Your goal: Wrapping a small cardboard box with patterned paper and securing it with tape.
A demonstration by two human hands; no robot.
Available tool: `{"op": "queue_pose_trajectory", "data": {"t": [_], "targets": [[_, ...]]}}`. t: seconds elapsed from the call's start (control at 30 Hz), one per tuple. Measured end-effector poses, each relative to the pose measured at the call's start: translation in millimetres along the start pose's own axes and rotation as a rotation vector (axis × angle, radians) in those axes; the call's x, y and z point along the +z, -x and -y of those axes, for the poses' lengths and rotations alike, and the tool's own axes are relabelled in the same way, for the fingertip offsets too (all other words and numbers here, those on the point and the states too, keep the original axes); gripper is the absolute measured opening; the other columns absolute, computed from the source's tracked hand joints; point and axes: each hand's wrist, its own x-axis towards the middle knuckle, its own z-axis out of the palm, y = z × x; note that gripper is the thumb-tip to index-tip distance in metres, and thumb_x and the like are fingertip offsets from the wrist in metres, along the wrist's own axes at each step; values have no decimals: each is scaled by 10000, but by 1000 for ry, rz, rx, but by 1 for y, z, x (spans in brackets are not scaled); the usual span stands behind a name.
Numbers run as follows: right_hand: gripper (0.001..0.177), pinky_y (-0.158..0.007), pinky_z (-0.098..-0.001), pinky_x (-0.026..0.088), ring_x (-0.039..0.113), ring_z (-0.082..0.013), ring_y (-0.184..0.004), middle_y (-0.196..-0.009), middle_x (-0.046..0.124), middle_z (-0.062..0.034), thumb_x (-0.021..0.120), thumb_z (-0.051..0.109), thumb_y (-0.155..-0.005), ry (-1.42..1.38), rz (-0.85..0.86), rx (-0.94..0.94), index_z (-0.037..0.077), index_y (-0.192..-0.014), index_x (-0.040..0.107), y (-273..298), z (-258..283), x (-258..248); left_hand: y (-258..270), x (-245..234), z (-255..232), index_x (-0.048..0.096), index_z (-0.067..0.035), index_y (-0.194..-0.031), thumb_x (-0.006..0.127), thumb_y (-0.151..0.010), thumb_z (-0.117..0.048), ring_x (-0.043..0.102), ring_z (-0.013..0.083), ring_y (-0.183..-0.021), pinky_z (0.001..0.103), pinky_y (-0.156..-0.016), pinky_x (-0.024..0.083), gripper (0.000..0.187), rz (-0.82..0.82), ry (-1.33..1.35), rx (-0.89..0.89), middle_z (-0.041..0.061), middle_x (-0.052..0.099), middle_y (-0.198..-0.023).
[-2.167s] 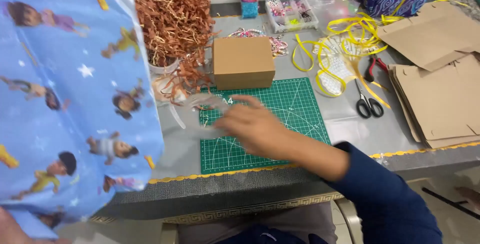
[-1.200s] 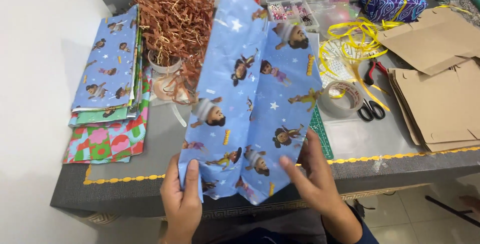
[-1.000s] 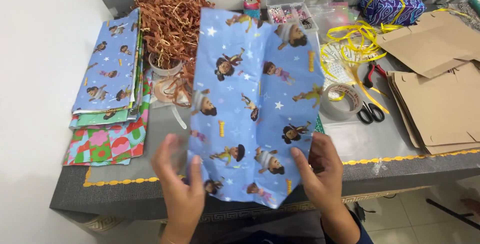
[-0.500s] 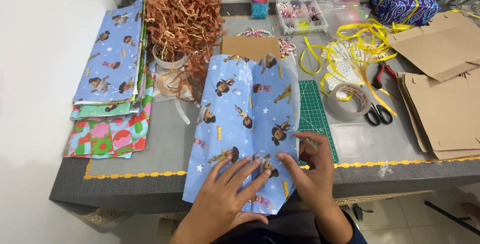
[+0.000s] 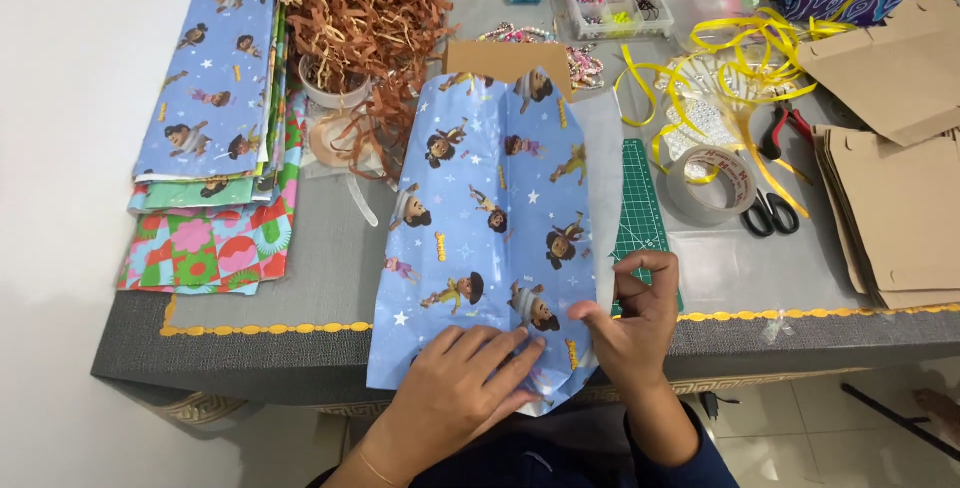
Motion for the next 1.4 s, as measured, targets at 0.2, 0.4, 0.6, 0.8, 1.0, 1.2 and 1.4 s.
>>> {"op": "queue_pose_trajectory", "data": {"t": [0.2,0.4,0.6,0.8,1.0,1.2,1.4], "targets": [[621,-516,-225,190,259,-24,-494,-603,331,62,602,662,-895,-87,-28,-21,118,-1099,382,-3,-10,0,-4,1,-1,725,-73,-1012,692,-972,-21,601,203,-752,321,-561,465,73,-152,89,7,38,666,-904],[246,-485,-200,225,292,-23,-470,-551,382,67,595,122,-1025,12,-35,151,149,-1148,384,-13,9,-5,15,-4,2,692,-67,-992,638,-913,-41,732,216,-774,327,-711,570,99,-423,387,-273,49,761,-929],[180,-478,-240,235,273,-61,-485,-550,333,63,654,193,-994,307,-30,224,160,-1149,568,-25,17,-30,77,1,32,592,-86,-1002,646,-960,-128,512,114,-672,257,-623,421,80,-940,437,-939,21,600,-840],[116,-487,-247,244,253,-89,-509,-560,282,41,680,187,-962,409,94,319,177,-1076,689,-34,20,-58,120,-32,70,479,-94,-925,606,-896,-94,494,129,-688,258,-525,423,130,-1216,623,-1091,40,541,-907],[115,-476,-275,235,273,-107,-519,-561,334,10,701,156,-935,447,277,508,167,-1044,736,-36,30,-81,225,-53,74,508,-14,-772,668,-981,-43,592,260,-477,327,-461,455,265,-583,491,-1484,171,680,-841],[150,-551,-312,307,309,-170,-546,-562,317,-29,699,230,-931,670,531,579,244,-1075,739,-41,29,-84,206,-89,72,806,-46,-784,697,-937,-310,684,181,-663,290,-730,507,324,240,200,-1944,77,791,-672],[340,-611,-396,398,538,-253,-603,-579,525,-45,615,453,-940,980,620,600,316,-1248,569,-61,38,-77,182,-93,55,650,-174,-793,673,-931,-492,551,159,-588,311,-631,475,348,236,-239,-1559,-21,589,-666]]}}
